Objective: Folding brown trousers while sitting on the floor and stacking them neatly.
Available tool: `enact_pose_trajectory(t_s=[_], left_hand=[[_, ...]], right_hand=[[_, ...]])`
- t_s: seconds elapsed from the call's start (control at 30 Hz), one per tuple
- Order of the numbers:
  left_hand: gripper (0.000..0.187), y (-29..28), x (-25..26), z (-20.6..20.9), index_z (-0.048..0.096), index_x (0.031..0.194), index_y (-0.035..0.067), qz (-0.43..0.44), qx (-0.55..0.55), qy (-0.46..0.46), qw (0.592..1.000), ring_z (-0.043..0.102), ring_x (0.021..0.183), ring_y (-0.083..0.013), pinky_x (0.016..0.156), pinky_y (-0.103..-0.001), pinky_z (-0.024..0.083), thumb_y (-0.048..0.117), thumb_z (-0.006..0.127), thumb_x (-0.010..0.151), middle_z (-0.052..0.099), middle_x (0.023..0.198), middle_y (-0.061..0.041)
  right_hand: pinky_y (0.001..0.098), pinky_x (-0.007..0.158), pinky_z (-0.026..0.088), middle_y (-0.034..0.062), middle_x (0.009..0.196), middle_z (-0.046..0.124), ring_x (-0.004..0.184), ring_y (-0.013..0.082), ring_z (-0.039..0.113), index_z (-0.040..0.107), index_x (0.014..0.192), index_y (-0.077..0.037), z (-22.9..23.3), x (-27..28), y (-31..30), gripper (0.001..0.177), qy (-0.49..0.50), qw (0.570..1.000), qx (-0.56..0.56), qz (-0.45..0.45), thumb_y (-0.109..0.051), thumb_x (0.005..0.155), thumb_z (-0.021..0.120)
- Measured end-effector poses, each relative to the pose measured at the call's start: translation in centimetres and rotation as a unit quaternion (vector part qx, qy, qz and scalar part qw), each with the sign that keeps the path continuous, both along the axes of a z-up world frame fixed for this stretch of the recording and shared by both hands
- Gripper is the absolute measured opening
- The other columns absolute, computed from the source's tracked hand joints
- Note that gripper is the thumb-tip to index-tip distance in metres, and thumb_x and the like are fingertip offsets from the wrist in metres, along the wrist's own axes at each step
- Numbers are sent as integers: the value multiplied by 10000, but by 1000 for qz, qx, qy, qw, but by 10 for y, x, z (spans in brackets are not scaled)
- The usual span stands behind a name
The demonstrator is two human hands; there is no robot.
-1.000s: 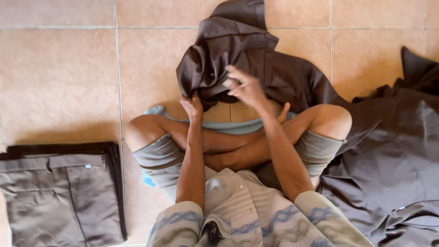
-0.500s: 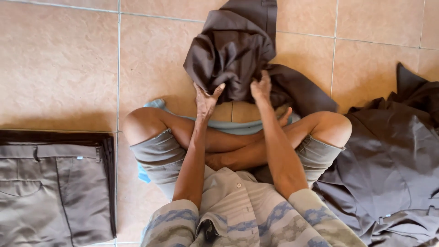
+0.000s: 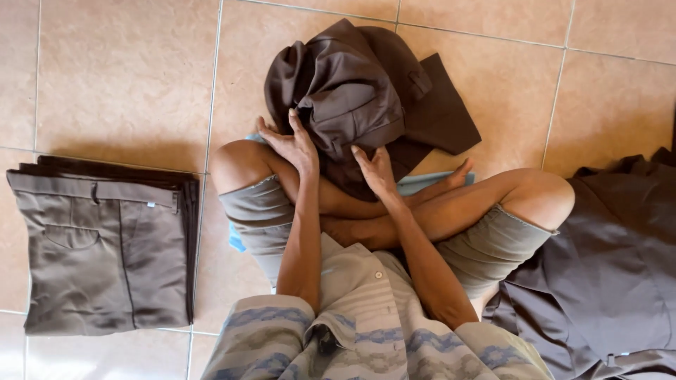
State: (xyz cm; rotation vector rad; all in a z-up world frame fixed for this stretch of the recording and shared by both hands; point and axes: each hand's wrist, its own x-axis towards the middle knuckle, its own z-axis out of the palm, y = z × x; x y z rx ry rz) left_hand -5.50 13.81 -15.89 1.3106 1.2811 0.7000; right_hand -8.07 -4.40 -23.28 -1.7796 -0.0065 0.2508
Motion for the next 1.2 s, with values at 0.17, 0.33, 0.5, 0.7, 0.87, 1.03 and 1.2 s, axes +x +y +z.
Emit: enact_pose_trajectory(t_s=[0.17, 0.33, 0.5, 0.7, 0.87, 1.03, 1.2], left_hand=[[624, -2, -32, 65, 484, 1540, 105, -378, 226, -200, 875, 372, 1497, -364, 1241, -513, 269, 405, 676, 1028, 468, 1557, -191], [954, 1, -72, 135, 453, 1557, 114, -513, 275, -199, 788, 401, 1472, -417, 1223, -547, 289, 762, 593, 870, 413, 1589, -187], [704, -10, -65, 131, 562, 1442, 73, -486, 277, -228, 797, 669, 1002, -296, 900, -393, 539, 552, 641, 932, 641, 1255, -128], [407, 22, 11, 94, 723, 902, 132, -359, 76, -20, 930, 737, 843, -285, 733, -420, 540, 537, 760, 900, 740, 803, -124], [561, 32, 27, 0, 766, 921, 101, -362, -22, 85, 928, 738, 925, -355, 799, -481, 524, 655, 777, 829, 761, 872, -157], [402, 38, 35, 24, 747, 815, 101, -347, -24, -10, 937, 686, 701, -212, 639, -347, 534, 495, 783, 889, 701, 700, -80], [355, 52, 37, 40, 761, 826, 78, -360, 28, -94, 928, 636, 647, -148, 572, -298, 512, 413, 782, 942, 673, 659, -52]], right_hand=[[487, 1106, 447, 195, 1420, 600, 1337, 285, 544, 517, 1505, -14, -27, 2, -21, 571, -71, 989, 125, 26, -132, 978, 700], [334, 711, 556, 76, 923, 704, 852, 109, 648, 689, 1213, 21, 166, 0, -28, 344, 7, 975, 221, 11, -162, 929, 756], [240, 452, 533, 77, 657, 662, 559, 81, 643, 664, 1036, 33, 263, 20, -35, 190, 1, 950, 309, 34, -110, 932, 734], [613, 1173, 342, 440, 1445, 448, 1374, 533, 437, 372, 1544, 76, 232, 37, -56, 728, -101, 988, -51, 110, -208, 975, 726], [580, 701, 529, 378, 682, 630, 721, 426, 690, 675, 923, 215, 220, 22, -18, 588, -7, 954, -191, 231, -370, 977, 678], [441, 572, 536, 207, 665, 686, 649, 346, 692, 677, 809, 4, 133, 25, -63, 488, -189, 943, -202, 184, -467, 884, 784], [372, 681, 602, 45, 939, 671, 802, 263, 732, 589, 1143, -181, 123, 54, -87, 610, -317, 859, -355, -190, -698, 878, 775]])
